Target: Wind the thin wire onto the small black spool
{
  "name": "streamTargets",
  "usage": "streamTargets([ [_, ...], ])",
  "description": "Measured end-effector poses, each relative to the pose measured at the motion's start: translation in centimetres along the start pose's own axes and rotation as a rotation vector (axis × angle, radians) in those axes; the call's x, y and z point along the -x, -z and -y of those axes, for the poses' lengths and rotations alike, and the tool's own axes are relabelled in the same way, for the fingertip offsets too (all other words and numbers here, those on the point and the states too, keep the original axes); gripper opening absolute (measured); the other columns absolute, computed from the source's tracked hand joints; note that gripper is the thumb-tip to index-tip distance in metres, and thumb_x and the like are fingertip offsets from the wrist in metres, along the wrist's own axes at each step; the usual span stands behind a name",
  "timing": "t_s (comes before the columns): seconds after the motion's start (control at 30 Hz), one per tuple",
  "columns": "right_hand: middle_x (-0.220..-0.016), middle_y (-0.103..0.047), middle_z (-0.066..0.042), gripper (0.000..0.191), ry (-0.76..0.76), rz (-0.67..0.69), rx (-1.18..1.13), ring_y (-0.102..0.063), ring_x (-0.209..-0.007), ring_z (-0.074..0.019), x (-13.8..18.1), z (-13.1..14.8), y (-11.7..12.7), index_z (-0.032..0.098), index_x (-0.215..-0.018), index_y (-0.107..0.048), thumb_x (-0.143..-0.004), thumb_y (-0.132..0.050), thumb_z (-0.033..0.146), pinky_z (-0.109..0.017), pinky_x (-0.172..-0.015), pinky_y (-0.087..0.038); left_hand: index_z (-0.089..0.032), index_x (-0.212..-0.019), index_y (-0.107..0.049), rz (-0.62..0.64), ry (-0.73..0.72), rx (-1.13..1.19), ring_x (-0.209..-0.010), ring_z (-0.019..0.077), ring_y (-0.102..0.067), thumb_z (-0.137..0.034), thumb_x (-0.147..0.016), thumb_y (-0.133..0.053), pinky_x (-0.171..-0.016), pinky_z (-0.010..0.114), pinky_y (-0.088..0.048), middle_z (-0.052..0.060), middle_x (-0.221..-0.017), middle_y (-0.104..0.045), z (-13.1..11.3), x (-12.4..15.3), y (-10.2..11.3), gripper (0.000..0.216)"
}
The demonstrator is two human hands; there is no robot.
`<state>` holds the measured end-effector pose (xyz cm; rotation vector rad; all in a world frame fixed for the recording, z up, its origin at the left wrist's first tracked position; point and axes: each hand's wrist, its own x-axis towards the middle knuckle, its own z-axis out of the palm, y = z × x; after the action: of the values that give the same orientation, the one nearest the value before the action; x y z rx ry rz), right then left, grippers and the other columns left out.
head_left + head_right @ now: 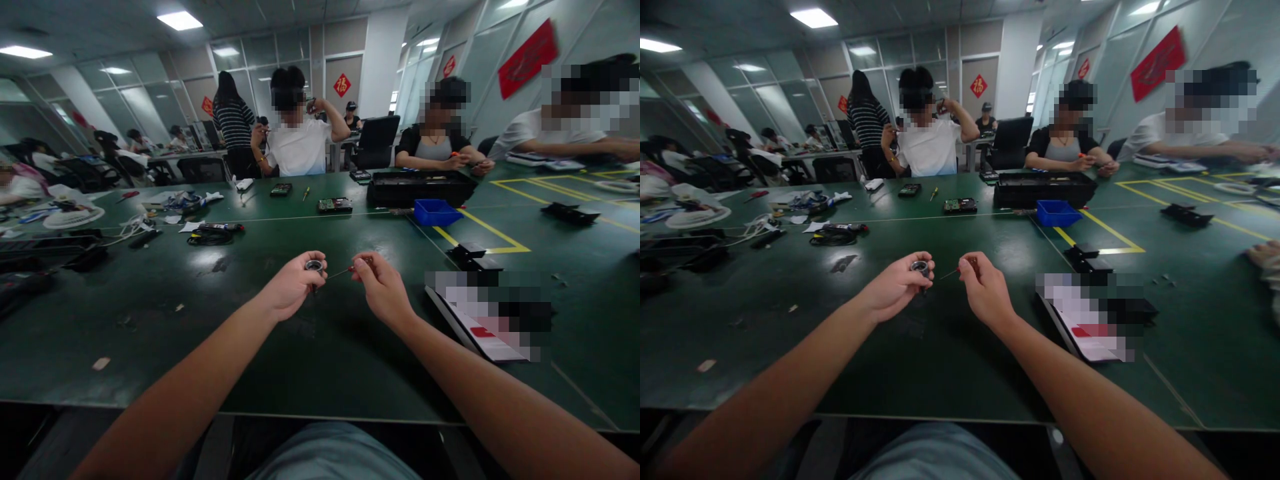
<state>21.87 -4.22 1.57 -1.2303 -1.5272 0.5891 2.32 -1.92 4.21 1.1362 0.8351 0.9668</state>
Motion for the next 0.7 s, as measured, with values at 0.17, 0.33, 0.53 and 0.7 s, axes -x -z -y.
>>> streamTargets([
  [0.17, -0.077, -0.068, -0.002, 0.024, 0.001, -0.069, 0.023, -0.067, -0.078, -0.0217, -0.1, 0.1, 0.0, 0.022, -0.100, -0.062, -0.098, -0.048, 0.040, -0.034, -0.073, -0.048, -0.019, -0.097, -0.061, -0.085, -0.159, -0.365, -0.093, 0.0185, -0.060, -0.012, -0.078, -0.069, -0.088, 0.034, -0.047, 0.006, -0.100, -0.064, 3.6, -0.5, -1.7, 0.022],
  [0.33, -0.074, -0.068, -0.002, 0.029, 0.019, -0.130, 0.081, -0.063, -0.069, -0.0187, -0.2, 0.5, 0.1, 0.021, -0.093, -0.065, -0.098, -0.050, 0.046, -0.031, -0.067, -0.045, -0.019, -0.118, -0.066, 0.107, -0.219, -0.482, -0.108, 0.0224, -0.063, -0.017, -0.078, -0.076, -0.100, 0.039, -0.047, 0.008, -0.118, -0.067, 4.9, 0.0, -1.1, 0.042],
  [0.53, -0.068, -0.061, 0.000, 0.035, 0.031, -0.289, 0.074, -0.057, -0.063, -0.0167, -0.2, 0.7, 0.6, 0.021, -0.080, -0.062, -0.096, -0.055, 0.051, -0.031, -0.063, -0.041, -0.019, -0.124, -0.066, 0.044, -0.225, -0.391, -0.107, 0.0219, -0.066, -0.011, -0.079, -0.075, -0.101, 0.040, -0.048, 0.008, -0.118, -0.070, 5.0, -0.5, -0.2, 0.047],
  [0.7, -0.064, -0.056, 0.003, 0.035, 0.039, -0.324, -0.224, -0.055, -0.061, -0.0146, -0.4, 0.2, 0.6, 0.023, -0.079, -0.058, -0.099, -0.052, 0.050, -0.029, -0.061, -0.044, -0.024, -0.118, -0.071, 0.001, -0.265, -0.449, -0.108, 0.0210, -0.064, -0.012, -0.079, -0.076, -0.101, 0.039, -0.046, 0.005, -0.120, -0.069, 5.6, -1.0, 0.6, 0.041],
])
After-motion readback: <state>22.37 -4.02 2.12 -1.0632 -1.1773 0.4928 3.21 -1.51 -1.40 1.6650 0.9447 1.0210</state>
